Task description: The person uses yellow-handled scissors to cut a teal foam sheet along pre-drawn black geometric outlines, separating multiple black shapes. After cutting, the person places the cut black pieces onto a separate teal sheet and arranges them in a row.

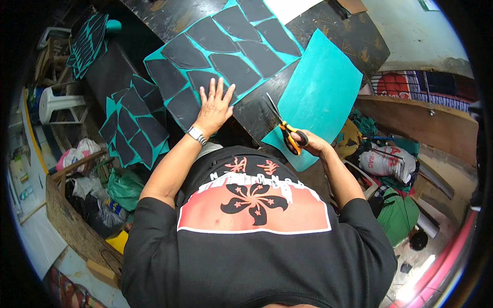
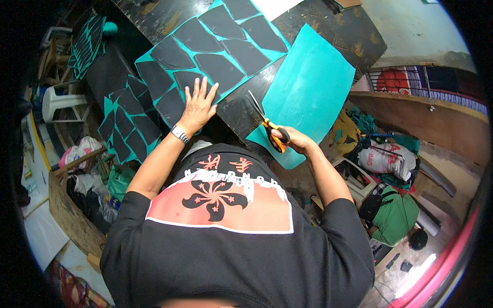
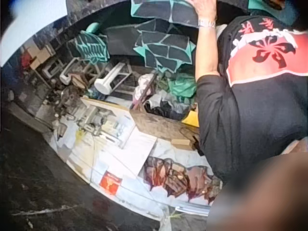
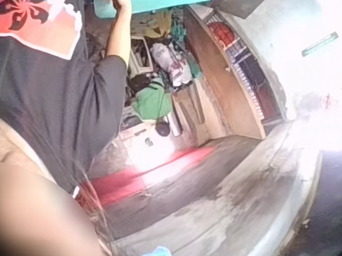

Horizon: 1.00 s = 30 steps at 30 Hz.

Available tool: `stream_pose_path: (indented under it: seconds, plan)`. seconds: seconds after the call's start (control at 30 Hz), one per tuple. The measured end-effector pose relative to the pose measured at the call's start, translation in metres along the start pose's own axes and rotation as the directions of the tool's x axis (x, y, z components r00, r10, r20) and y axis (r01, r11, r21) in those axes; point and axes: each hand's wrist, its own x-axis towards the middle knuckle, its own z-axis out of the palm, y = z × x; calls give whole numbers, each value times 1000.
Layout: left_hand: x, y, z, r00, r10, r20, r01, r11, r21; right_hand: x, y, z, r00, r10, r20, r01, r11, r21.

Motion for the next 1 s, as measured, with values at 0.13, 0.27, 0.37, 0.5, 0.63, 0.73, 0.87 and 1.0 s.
stream_pose_path:
  seconds: [0.13,0.27,0.37,0.5,0.63,0.73,0.87,1.0]
  plan:
    - [-3,-18,-19,993,-19,119,3,991,134,-1,3,6,999,-15,33,14,999,34]
    - [5,-26,-27,994,-47,102,42,998,49,17,-5,20,996,84,-29,-82,994,71]
    - [7,-31,-25,1000,-11,24,12,998,-66,29,-12,28,1000,7,-28,-4,996,92]
    - [5,-40,-16,998,48,-45,-52,994,-97,34,-15,36,999,-4,-49,10,993,121]
    - [5,-45,-10,998,53,-40,-58,991,-118,23,-11,39,996,-20,-83,36,980,195]
    - [5,-46,-11,998,44,-35,-48,988,-145,14,-7,36,998,15,-61,3,962,272]
    - [3,-47,-15,997,51,-62,-62,981,-181,16,-6,33,999,39,-34,-29,966,258]
    - [2,-45,-21,999,37,0,-36,990,-138,32,-16,28,997,-55,60,43,983,176]
